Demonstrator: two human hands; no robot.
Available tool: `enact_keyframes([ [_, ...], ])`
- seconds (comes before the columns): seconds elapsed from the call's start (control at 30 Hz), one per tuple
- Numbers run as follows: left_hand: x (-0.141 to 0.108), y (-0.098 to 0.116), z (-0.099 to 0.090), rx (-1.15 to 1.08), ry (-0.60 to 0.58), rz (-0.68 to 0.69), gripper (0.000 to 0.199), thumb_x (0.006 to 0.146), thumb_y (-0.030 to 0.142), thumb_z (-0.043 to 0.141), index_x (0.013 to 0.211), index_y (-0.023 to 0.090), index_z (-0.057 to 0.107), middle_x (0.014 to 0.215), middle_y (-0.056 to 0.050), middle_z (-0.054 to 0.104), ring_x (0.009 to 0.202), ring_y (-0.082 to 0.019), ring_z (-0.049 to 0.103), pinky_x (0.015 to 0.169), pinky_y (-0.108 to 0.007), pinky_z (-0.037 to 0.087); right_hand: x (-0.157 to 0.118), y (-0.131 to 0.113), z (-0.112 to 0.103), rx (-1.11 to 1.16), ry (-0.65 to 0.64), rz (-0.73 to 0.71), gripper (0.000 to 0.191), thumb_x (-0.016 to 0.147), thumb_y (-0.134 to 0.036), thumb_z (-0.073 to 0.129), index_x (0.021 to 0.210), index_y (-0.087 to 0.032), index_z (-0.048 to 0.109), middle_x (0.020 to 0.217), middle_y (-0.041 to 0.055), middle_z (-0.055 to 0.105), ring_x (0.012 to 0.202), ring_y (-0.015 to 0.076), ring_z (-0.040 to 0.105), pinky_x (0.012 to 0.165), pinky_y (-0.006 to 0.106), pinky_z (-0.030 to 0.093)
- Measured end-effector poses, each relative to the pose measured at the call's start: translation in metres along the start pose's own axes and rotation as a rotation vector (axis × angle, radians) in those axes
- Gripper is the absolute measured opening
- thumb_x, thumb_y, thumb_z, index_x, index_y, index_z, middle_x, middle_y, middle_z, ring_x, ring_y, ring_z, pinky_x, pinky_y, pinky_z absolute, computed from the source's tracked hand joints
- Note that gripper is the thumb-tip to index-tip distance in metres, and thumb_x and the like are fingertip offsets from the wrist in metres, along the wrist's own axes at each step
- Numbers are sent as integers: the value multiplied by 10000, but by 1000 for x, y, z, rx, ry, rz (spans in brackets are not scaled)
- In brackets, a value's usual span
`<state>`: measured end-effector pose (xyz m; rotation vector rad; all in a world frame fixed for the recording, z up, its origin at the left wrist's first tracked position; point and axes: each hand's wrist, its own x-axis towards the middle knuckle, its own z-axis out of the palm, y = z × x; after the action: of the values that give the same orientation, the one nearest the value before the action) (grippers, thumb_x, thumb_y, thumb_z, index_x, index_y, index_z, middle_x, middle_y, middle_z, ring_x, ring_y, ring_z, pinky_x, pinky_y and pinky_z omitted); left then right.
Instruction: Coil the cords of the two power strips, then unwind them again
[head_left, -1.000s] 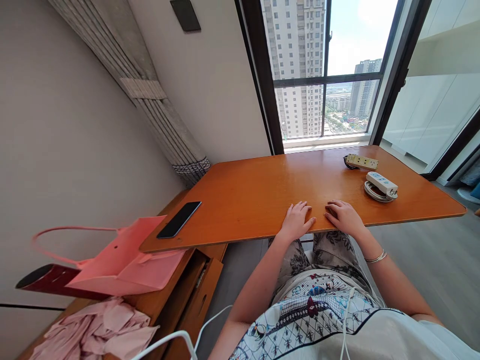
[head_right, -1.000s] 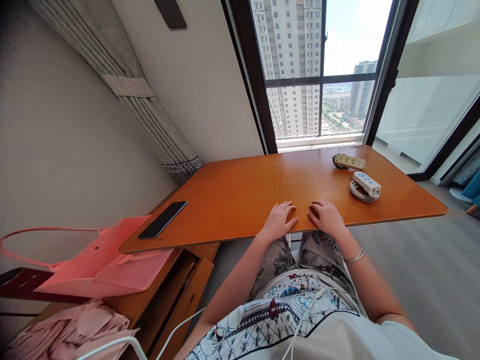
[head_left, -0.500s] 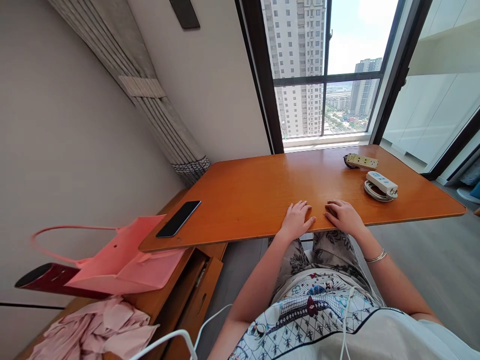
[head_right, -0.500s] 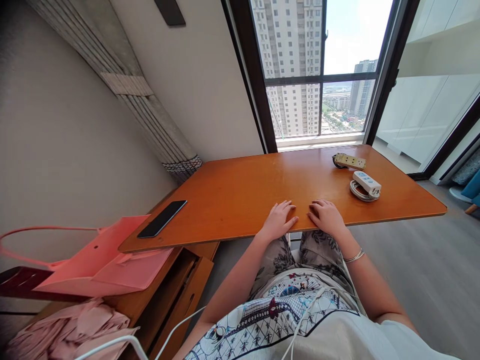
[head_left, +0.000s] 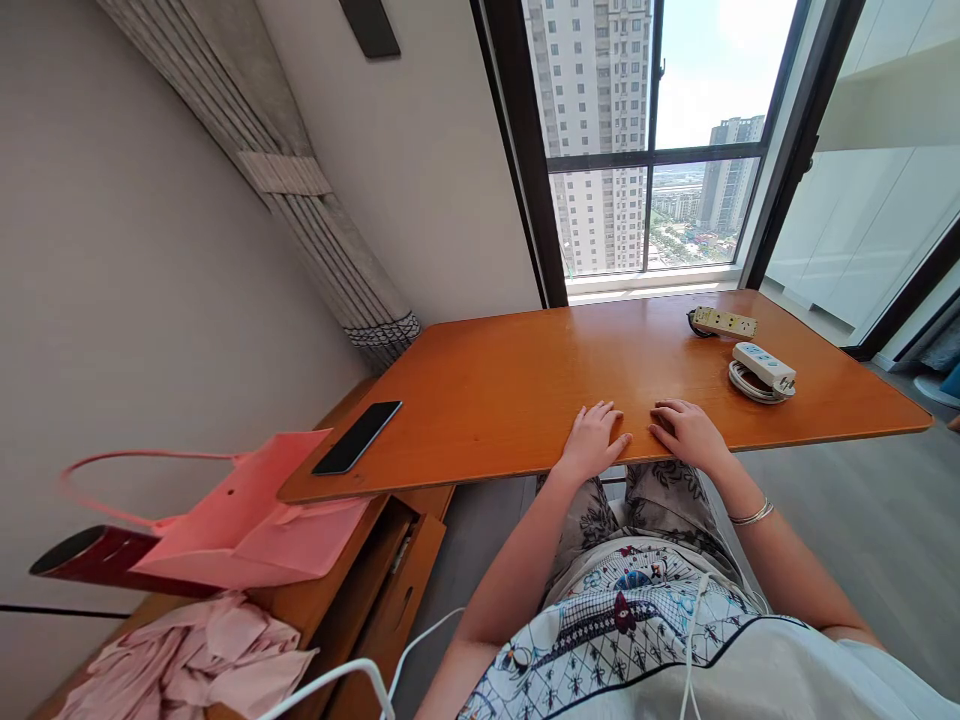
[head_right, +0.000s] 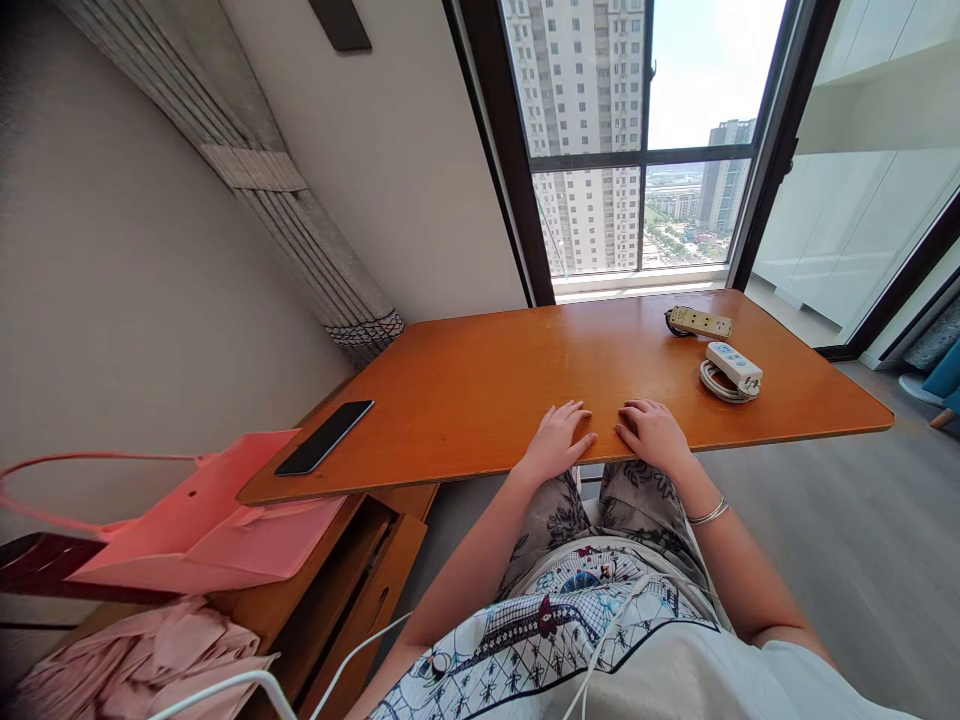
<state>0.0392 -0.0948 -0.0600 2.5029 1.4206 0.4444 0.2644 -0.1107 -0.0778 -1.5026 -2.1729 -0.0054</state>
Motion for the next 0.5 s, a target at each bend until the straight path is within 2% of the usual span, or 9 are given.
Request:
enact_keyframes([
  [0.5, 0, 0, 0, -2, 0, 2, 467, 973, 438, 510, 1352, 175, 585, 1567, -133, 484, 1511, -277, 360, 1268, -507, 207, 0, 1, 1, 0, 10, -10, 331, 978, -368, 566, 1183, -161, 722, 1296, 132, 691, 1212, 297, 634, 1075, 460, 481],
])
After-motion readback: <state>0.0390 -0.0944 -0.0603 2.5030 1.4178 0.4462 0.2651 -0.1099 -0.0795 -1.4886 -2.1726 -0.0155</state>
